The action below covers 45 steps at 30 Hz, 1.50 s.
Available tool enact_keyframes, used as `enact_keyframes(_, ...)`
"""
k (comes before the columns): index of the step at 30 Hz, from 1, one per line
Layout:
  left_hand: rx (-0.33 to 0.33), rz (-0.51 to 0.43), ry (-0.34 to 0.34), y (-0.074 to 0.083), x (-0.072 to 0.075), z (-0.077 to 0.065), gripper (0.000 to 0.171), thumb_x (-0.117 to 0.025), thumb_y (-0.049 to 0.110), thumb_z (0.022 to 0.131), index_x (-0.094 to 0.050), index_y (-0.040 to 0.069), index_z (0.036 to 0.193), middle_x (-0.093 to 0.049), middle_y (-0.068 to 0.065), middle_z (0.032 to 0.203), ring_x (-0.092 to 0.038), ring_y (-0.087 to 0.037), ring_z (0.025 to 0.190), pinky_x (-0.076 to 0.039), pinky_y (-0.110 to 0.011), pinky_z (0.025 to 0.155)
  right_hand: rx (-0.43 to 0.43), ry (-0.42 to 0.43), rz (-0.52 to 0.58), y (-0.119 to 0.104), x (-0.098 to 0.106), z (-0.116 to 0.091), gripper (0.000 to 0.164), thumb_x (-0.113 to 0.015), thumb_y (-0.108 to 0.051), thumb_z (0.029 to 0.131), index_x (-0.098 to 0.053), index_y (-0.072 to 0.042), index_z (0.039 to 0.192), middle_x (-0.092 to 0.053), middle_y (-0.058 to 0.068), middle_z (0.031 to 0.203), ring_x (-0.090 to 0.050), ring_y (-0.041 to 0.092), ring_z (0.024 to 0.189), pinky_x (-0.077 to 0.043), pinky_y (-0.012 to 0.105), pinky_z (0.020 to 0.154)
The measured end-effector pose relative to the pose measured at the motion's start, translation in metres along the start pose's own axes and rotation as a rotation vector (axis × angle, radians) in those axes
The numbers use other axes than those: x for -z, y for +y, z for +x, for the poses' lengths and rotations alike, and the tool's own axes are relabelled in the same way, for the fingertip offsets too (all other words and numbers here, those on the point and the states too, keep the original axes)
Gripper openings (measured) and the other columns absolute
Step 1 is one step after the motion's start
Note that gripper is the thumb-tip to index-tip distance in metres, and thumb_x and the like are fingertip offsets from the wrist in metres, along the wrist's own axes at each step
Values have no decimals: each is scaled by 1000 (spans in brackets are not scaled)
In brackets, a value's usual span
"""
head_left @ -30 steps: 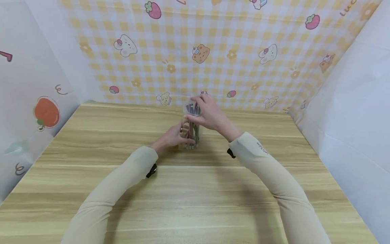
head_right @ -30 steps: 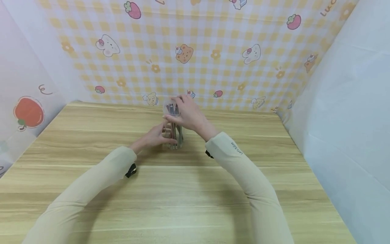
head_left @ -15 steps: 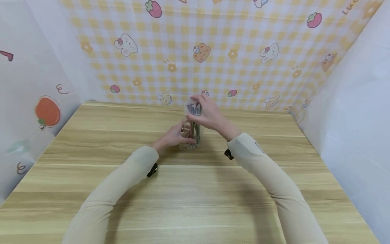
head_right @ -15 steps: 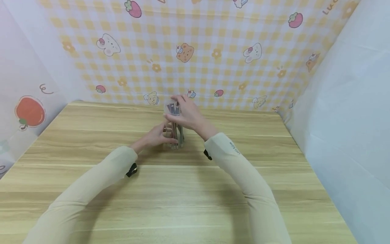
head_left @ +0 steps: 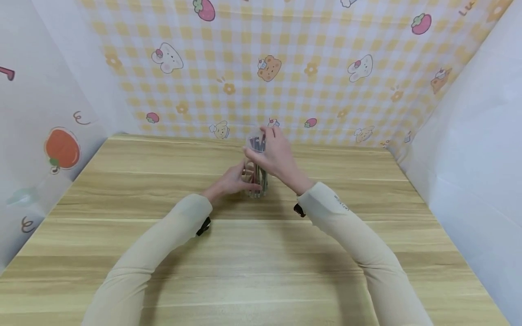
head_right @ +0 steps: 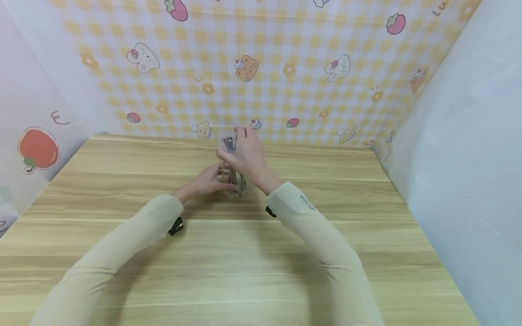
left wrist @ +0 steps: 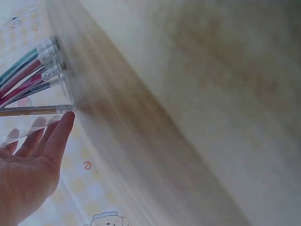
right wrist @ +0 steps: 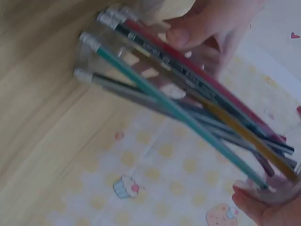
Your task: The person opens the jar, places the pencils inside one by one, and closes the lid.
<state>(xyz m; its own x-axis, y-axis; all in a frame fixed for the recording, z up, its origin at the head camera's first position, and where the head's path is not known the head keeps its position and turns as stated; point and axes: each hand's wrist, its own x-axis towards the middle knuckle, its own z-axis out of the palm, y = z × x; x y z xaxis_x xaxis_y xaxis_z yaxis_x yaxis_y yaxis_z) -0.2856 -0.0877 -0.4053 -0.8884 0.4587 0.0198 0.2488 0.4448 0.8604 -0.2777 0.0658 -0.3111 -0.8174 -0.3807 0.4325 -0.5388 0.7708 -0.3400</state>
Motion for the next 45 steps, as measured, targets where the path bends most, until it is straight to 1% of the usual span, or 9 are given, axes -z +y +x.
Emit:
enact_keyframes(6,-13,7,-1,0,-1,0,92,-75,33,67,-18,24,139,-47,-13,121,-45,-25,109,-37,-42,92,294,-170,-53,19,14,4,66,-53,-41,84,-33,-2,133,-29,16,137,-22,25,126,-14,32,104)
enact_keyframes(11,-21,-9,-9,0,-2,1,94,-75,32,68,-16,25,140,-46,-15,122,-44,-27,110,-37,-43,91,393,-212,-59,23,16,6,58,-50,-37,88,-36,-1,131,-37,15,130,-31,25,119,-24,33,100)
enact_keyframes(18,0,8,9,2,-2,0,94,-75,31,68,-17,24,140,-46,-10,123,-44,-25,110,-37,-40,92,308,-80,-141,11,6,2,53,-49,-35,88,-41,1,126,-42,16,125,-35,30,114,-28,36,98)
enact_keyframes(26,-11,4,7,3,-2,1,95,-75,31,67,-15,25,141,-46,-9,124,-44,-25,111,-36,-41,93,255,41,-81,8,-1,-1,53,-53,-34,86,-45,4,122,-45,18,123,-38,30,111,-29,37,96)
enact_keyframes(29,0,-6,4,3,-2,2,94,-76,31,67,-18,23,140,-46,-10,124,-43,-24,111,-36,-41,93,207,-44,50,12,5,-1,57,-53,-35,86,-40,2,128,-40,16,129,-34,27,117,-26,36,99)
enact_keyframes(33,18,-44,1,3,-4,3,93,-77,28,66,-21,20,139,-46,-11,123,-44,-23,110,-37,-41,92,36,-127,390,23,21,-3,54,-40,-39,91,-33,-8,135,-35,9,135,-32,19,121,-26,39,98)
enact_keyframes(37,44,-66,0,2,-5,3,97,-77,28,65,-18,19,140,-44,-12,124,-43,-24,111,-36,-42,92,-76,17,595,42,38,-7,44,-35,-34,95,-40,-9,130,-41,7,130,-38,17,116,-31,34,96)
enact_keyframes(41,46,-50,-1,2,-5,4,99,-78,30,65,-16,18,141,-43,-14,126,-41,-26,113,-33,-44,94,-122,162,628,55,54,-14,35,-40,-20,95,-46,1,123,-46,13,124,-42,20,113,-33,31,95)
enact_keyframes(45,20,-13,3,2,-4,5,100,-77,32,65,-13,16,141,-41,-17,128,-39,-28,115,-31,-45,96,-151,195,605,73,60,-24,35,-41,-18,94,-46,3,121,-47,13,123,-42,21,113,-33,35,95)
